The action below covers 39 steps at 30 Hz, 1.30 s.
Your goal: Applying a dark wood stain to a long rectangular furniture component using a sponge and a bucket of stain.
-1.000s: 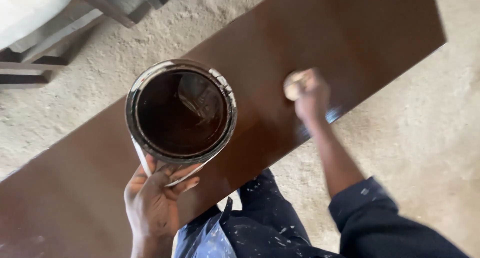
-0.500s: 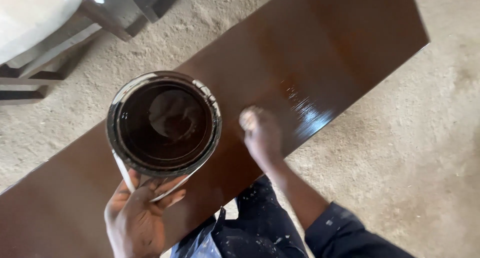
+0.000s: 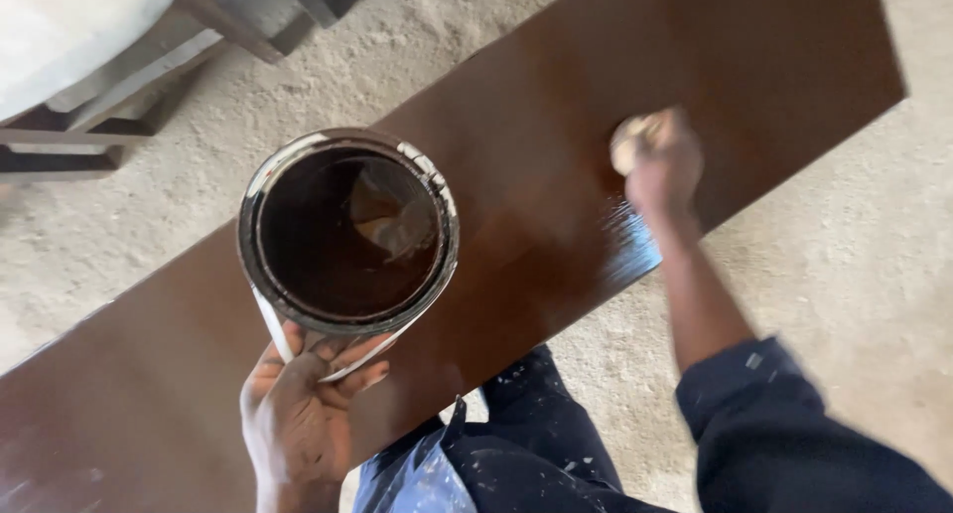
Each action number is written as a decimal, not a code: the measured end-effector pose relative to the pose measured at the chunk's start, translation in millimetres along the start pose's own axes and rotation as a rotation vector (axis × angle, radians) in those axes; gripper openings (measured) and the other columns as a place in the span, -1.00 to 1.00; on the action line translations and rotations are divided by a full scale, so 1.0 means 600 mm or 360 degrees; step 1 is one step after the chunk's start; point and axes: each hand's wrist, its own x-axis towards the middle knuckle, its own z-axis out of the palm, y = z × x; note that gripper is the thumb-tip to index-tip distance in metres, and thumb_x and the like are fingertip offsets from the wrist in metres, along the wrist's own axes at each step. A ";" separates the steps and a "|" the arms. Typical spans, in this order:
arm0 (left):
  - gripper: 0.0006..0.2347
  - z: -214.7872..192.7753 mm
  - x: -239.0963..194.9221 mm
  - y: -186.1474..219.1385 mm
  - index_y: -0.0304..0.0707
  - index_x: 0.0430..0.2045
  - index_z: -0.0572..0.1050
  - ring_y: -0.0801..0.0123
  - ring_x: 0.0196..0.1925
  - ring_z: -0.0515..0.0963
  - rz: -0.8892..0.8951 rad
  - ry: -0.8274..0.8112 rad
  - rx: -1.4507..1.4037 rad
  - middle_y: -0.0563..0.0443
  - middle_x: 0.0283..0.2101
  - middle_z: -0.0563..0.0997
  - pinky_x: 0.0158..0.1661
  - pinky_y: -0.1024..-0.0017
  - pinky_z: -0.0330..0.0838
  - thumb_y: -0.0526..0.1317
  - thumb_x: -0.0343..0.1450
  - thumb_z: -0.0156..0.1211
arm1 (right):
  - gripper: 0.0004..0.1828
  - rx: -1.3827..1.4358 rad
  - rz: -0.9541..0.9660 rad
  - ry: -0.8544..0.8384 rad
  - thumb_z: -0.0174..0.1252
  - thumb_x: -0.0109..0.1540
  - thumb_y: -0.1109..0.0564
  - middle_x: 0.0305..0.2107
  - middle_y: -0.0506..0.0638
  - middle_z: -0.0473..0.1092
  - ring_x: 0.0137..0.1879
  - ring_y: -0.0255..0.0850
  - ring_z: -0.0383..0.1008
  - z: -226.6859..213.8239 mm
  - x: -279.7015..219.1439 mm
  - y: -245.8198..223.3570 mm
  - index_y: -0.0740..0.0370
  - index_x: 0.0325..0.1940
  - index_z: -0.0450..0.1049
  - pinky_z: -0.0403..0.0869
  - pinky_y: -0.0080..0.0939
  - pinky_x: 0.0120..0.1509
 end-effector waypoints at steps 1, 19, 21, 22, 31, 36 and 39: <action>-0.91 -0.005 0.005 0.002 -0.67 -0.28 0.40 -0.48 -0.22 0.74 0.0027 -0.0045 -0.0038 -0.31 -0.18 0.61 -0.45 0.12 0.61 -0.56 0.41 -0.04 | -0.91 0.0187 0.0110 -0.0089 0.10 0.19 0.12 -0.42 0.07 0.52 -0.35 0.07 0.51 -0.006 -0.070 -0.072 0.09 -0.23 0.40 0.39 0.11 -0.29; -0.78 0.008 0.017 0.046 -0.66 -0.16 0.43 -0.35 -0.24 0.74 0.0165 0.0012 0.0024 -0.20 -0.10 0.61 -0.43 0.13 0.62 -0.57 0.35 -0.07 | -0.71 0.0187 -0.0296 -0.0128 0.16 0.04 0.35 -0.31 -0.01 0.57 -0.19 -0.06 0.57 -0.045 -0.020 -0.066 0.11 -0.24 0.62 0.48 -0.09 -0.14; -0.77 0.009 0.018 0.042 -0.70 -0.18 0.44 -0.36 -0.23 0.75 0.0142 0.0035 0.0025 -0.22 -0.13 0.60 -0.43 0.14 0.63 -0.59 0.34 -0.11 | -0.86 -0.0056 -0.0336 0.0159 0.34 0.11 0.22 -0.37 -0.01 0.58 -0.29 -0.05 0.58 -0.058 0.083 0.022 0.07 -0.26 0.62 0.48 -0.06 -0.28; -0.79 0.009 0.019 0.040 -0.70 -0.18 0.43 -0.36 -0.27 0.74 0.0149 0.0021 0.0016 -0.22 -0.11 0.61 -0.45 0.15 0.63 -0.58 0.35 -0.07 | -0.86 0.0130 -0.0138 0.0016 0.21 0.17 0.23 -0.31 0.00 0.54 -0.23 -0.09 0.54 -0.060 0.121 0.051 0.09 -0.20 0.54 0.47 -0.09 -0.24; -0.79 0.021 0.020 0.052 -0.74 -0.25 0.47 -0.33 -0.29 0.75 0.0130 -0.0066 -0.0030 -0.33 -0.16 0.65 -0.47 0.13 0.63 -0.56 0.33 -0.10 | -0.83 -0.0800 -0.0571 0.0433 -0.09 0.15 0.25 -0.58 -0.12 0.30 -0.52 -0.24 0.30 0.057 -0.225 -0.224 0.00 -0.49 0.29 0.23 -0.15 -0.50; -0.78 0.035 0.014 0.070 -0.70 -0.20 0.46 -0.21 -0.33 0.76 0.0224 -0.0151 -0.0091 -0.18 -0.06 0.63 -0.53 0.26 0.65 -0.56 0.33 -0.05 | -0.94 0.0656 -0.0883 -0.0845 0.08 0.19 0.16 -0.42 0.01 0.49 -0.35 0.08 0.49 0.027 -0.421 -0.376 0.08 -0.25 0.43 0.39 0.10 -0.38; -0.76 0.049 0.009 0.077 -0.83 -0.25 0.47 -0.25 -0.32 0.76 0.0213 -0.0085 -0.0063 -0.27 -0.18 0.62 -0.47 0.25 0.66 -0.58 0.31 -0.13 | -0.90 0.0488 -0.0712 -0.0965 0.11 0.15 0.23 -0.41 -0.04 0.46 -0.30 0.06 0.48 0.015 -0.367 -0.365 0.03 -0.37 0.46 0.41 0.13 -0.40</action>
